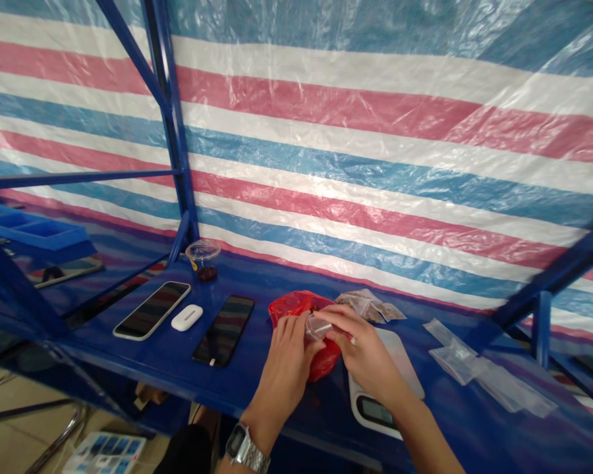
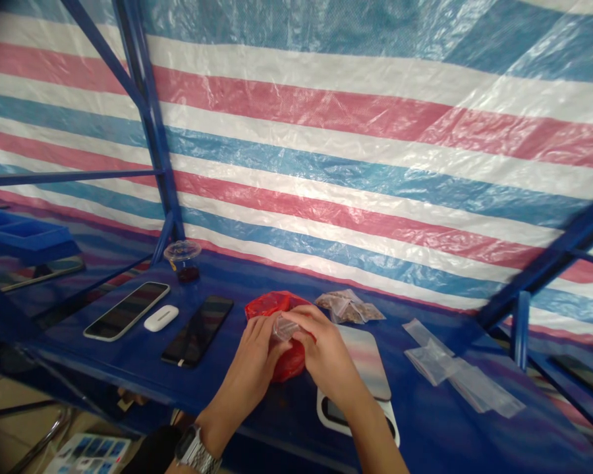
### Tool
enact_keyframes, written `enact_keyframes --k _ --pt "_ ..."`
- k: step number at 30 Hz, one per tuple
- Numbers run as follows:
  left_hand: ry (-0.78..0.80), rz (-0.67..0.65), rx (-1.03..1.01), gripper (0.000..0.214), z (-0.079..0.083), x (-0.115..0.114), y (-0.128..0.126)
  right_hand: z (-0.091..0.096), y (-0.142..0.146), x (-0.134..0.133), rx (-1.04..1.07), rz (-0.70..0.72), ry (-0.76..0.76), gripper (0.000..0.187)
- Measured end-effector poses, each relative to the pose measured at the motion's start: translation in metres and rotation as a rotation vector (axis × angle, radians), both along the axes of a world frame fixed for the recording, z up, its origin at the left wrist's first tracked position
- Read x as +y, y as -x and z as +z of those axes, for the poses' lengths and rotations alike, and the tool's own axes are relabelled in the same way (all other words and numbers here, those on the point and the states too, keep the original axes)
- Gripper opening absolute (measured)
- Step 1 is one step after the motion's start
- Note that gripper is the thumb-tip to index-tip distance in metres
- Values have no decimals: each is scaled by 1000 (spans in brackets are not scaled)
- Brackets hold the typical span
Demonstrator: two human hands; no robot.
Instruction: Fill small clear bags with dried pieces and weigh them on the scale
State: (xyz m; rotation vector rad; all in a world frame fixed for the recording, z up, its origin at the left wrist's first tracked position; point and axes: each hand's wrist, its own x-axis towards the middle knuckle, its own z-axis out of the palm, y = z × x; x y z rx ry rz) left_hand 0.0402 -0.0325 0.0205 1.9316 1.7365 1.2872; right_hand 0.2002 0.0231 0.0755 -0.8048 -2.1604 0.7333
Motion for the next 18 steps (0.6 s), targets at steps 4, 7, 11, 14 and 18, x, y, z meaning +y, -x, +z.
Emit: enact_keyframes --k 4,7,11,14,18 --pt "11 6 -11 42 1 0 -1 1 -3 -1 -28 12 -127 41" --pt "20 86 -57 36 3 0 1 2 -5 6 0 -133 -222 39" --pt "58 273 -181 29 8 -3 3 2 1 26 -235 -226 -183 43" --pt "207 321 -255 27 7 -7 0 0 13 42 -553 -250 -131 53" --pt "333 327 -272 31 0 -5 -6 -7 28 54 -767 -381 -149 54"
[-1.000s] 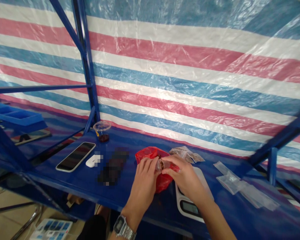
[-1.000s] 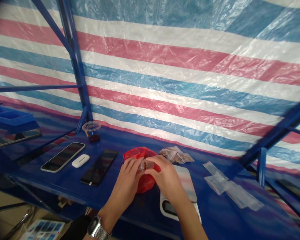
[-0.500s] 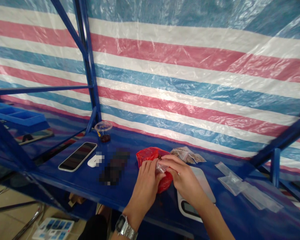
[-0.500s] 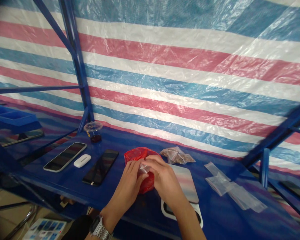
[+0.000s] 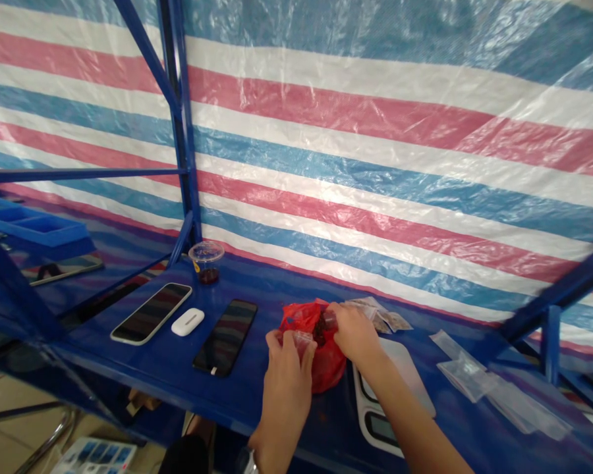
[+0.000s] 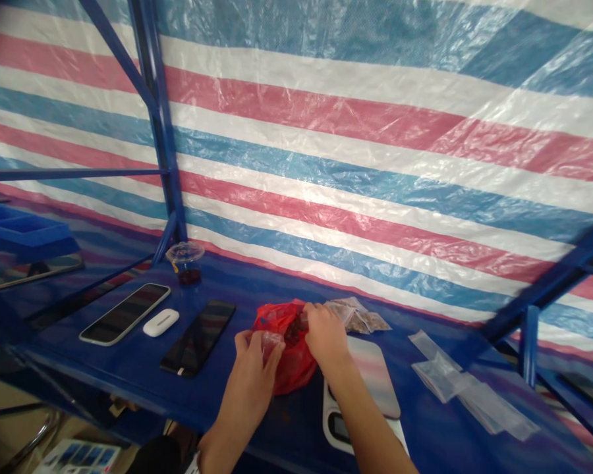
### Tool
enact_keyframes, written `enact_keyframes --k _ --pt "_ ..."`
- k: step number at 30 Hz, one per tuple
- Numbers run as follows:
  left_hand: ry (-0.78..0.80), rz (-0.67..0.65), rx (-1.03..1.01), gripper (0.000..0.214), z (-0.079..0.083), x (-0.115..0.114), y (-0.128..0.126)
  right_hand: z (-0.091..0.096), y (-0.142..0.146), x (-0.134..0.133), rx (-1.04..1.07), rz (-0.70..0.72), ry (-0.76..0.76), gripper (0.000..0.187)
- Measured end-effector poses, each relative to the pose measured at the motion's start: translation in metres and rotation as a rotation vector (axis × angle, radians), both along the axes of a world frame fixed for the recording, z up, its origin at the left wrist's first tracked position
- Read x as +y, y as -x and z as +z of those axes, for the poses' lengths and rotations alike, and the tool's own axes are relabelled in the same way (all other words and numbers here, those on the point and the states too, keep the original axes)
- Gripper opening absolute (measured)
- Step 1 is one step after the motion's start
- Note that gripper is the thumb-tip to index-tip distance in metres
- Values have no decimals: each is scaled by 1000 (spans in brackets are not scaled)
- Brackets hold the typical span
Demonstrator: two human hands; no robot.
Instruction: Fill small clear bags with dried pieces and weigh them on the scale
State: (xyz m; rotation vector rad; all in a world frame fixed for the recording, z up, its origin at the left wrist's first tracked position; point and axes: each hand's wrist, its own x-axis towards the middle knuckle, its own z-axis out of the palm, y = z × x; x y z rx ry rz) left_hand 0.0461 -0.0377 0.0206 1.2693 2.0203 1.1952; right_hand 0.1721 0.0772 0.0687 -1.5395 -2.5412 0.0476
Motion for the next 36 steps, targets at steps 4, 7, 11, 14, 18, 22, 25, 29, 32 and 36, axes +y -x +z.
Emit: enact_keyframes --k 4,7,11,14,18,22,25,29,32,36 --pt "-65 -11 -57 25 -8 11 0 -8 3 5 95 92 111 52" --pt "-136 -12 -169 24 -13 21 3 -13 2 6 226 197 172 50" --pt "-242 -44 -484 35 -19 32 7 -20 1 5 465 330 297 43" --pt "-283 -57 -601 41 -18 36 10 -27 -2 2 618 326 412 44" --pt "-326 29 -433 36 -12 30 15 -34 -9 -6 794 258 443 34" --pt "-404 100 -158 26 -7 19 19 -30 -16 -15 909 219 414 25" --pt "-371 45 -12 27 -9 14 20 -20 -20 -22 977 195 453 26" --pt "-309 -60 203 35 -12 9 19 -3 -22 -31 959 223 369 26" --pt "-311 -134 296 39 -12 7 17 6 -19 -38 846 284 171 23" --pt "-303 -171 287 39 -12 7 15 7 -12 -47 715 368 -6 40"
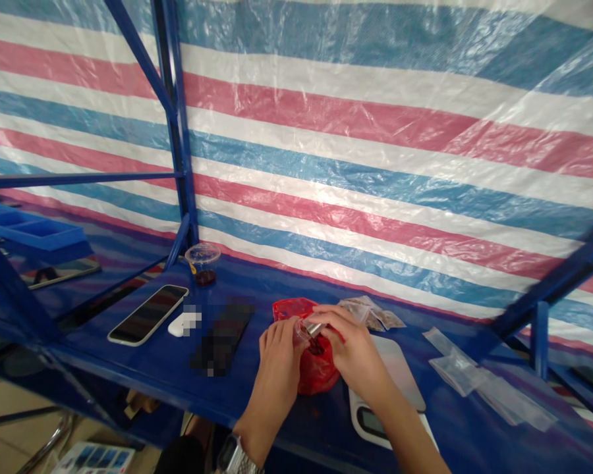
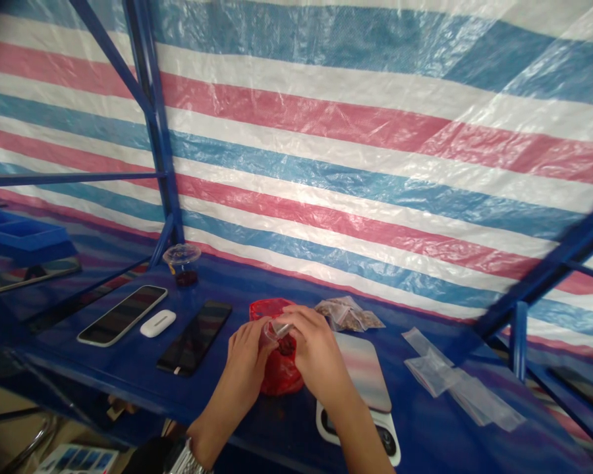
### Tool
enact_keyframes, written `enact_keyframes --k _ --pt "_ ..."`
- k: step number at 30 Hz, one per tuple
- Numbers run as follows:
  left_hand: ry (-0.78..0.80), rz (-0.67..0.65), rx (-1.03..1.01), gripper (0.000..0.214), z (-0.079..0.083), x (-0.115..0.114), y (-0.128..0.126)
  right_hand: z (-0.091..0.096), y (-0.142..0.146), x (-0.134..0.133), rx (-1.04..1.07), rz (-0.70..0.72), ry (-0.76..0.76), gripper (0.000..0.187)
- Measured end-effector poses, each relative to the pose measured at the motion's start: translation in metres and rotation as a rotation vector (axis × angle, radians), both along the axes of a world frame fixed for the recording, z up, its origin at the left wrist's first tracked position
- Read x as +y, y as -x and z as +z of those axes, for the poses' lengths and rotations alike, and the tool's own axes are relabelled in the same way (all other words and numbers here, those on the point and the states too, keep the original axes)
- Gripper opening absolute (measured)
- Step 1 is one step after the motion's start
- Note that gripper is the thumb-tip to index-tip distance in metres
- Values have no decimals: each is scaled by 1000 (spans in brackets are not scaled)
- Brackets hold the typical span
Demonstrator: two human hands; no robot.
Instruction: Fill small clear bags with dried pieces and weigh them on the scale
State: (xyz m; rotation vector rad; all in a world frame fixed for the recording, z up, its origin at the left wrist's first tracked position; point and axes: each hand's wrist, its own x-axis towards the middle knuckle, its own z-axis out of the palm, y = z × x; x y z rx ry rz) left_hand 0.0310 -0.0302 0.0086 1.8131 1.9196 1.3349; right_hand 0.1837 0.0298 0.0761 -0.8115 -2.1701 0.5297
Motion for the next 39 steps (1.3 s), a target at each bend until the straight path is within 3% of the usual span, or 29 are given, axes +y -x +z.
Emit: enact_keyframes --k 5,12,16,20,23,27,35,39 --pt "-8 -1 -58 39 -1 4 -1 -4 6 -4 -55 -21 -109 47" --pt "26 72 -121 36 5 1 4 -7 2 6 -12 -121 -26 39" --pt "112 191 -195 29 18 -7 8 -18 -9 14 -265 -227 77 46" --pt "341 259 -212 23 26 -19 -1 -19 -14 14 -425 -289 117 49" --pt "440 255 -185 17 28 -26 -11 -13 -12 11 -386 -209 139 49" --pt "417 255 -277 16 26 -25 -14 -4 -9 3 -281 -17 215 45" --pt "255 213 -728 27 12 -8 -9 9 -17 -19 -377 74 418 39" --pt "202 188 -811 37 16 -7 -9 8 -23 -19 -404 19 396 37"
